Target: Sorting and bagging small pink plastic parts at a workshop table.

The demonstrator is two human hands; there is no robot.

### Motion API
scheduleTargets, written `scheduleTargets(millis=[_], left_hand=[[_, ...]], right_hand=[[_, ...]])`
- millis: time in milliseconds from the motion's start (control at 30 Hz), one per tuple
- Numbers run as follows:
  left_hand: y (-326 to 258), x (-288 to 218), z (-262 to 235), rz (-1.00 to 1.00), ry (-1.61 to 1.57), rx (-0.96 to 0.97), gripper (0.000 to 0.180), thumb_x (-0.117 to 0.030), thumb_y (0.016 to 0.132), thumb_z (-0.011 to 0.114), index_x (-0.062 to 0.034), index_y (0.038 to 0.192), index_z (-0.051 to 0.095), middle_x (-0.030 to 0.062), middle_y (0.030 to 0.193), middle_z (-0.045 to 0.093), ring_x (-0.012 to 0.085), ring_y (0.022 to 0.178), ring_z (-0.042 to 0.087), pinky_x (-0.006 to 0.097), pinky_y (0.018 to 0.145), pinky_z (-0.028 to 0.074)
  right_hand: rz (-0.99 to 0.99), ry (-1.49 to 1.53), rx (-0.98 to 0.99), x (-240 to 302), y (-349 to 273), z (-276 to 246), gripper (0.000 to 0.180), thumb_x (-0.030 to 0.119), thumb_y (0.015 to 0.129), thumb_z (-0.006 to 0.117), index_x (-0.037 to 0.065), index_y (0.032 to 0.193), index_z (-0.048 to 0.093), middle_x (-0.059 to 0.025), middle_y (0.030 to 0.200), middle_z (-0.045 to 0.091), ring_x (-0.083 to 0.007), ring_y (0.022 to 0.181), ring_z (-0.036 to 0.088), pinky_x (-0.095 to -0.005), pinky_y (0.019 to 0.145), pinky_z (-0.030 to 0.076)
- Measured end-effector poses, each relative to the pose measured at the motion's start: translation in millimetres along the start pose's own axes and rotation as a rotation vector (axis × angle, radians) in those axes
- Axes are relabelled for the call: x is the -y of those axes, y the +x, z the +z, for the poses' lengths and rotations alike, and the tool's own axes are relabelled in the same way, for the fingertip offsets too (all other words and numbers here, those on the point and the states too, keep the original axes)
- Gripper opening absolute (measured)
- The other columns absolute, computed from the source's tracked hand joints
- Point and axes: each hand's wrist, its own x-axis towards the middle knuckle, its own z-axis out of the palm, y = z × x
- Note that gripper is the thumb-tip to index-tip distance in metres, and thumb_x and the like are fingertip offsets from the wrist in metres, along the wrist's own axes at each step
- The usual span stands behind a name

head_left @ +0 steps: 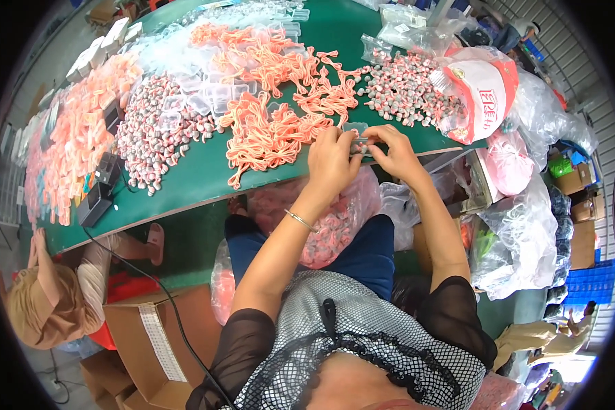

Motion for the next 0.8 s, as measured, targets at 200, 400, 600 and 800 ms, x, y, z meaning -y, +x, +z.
scheduleTargets(millis=[200, 400, 600, 800], left_hand=[[-7.1, 4.4, -3.9, 0.065, -0.010, 0.013, 0.041, -0.011, 0.068, 0.075, -0.0033, 0.106, 0.062, 0.0137, 0.096, 0.053, 0.0321, 0.093, 0.055, 0.042, 0.077, 0.046], [-9.7, 7.8, -3.2, 0.017, -0.023, 0.049, 0.040, -0.012, 0.069, 0.078, -0.0054, 0.106, 0.064, 0.0124, 0.099, 0.053, 0.0318, 0.094, 0.056, 0.040, 0.078, 0.048], [-7.4, -0.2, -10.5, -0.043, -0.073, 0.020, 0.062, -0.007, 0.064, 0.079, -0.0064, 0.121, 0.055, 0.0152, 0.109, 0.053, 0.0335, 0.100, 0.056, 0.042, 0.081, 0.049], [0.5, 4.0, -10.2, 0.056, -0.013, 0.037, 0.063, -0.007, 0.066, 0.079, -0.0086, 0.123, 0.055, 0.0122, 0.118, 0.054, 0.0328, 0.102, 0.056, 0.041, 0.081, 0.051]], right_hand=[[-0.228, -0.262, -0.030, 0.2, 31.9, 0.8, 0.021, 0.008, 0.079, 0.067, 0.006, 0.100, 0.067, -0.0092, 0.089, 0.062, -0.0291, 0.087, 0.059, -0.0390, 0.078, 0.048], [-0.102, -0.311, 0.213, -7.8, 47.1, 4.5, 0.011, 0.013, 0.079, 0.069, 0.008, 0.089, 0.070, -0.0074, 0.090, 0.063, -0.0275, 0.091, 0.060, -0.0398, 0.079, 0.048], [-0.004, -0.189, 0.097, -12.8, 32.6, -6.7, 0.011, 0.014, 0.082, 0.069, 0.005, 0.088, 0.068, -0.0088, 0.084, 0.064, -0.0276, 0.079, 0.063, -0.0380, 0.070, 0.049], [0.042, -0.094, 0.012, -4.5, 14.1, 1.6, 0.011, 0.012, 0.082, 0.069, 0.005, 0.090, 0.066, -0.0087, 0.083, 0.065, -0.0262, 0.078, 0.062, -0.0365, 0.070, 0.049]])
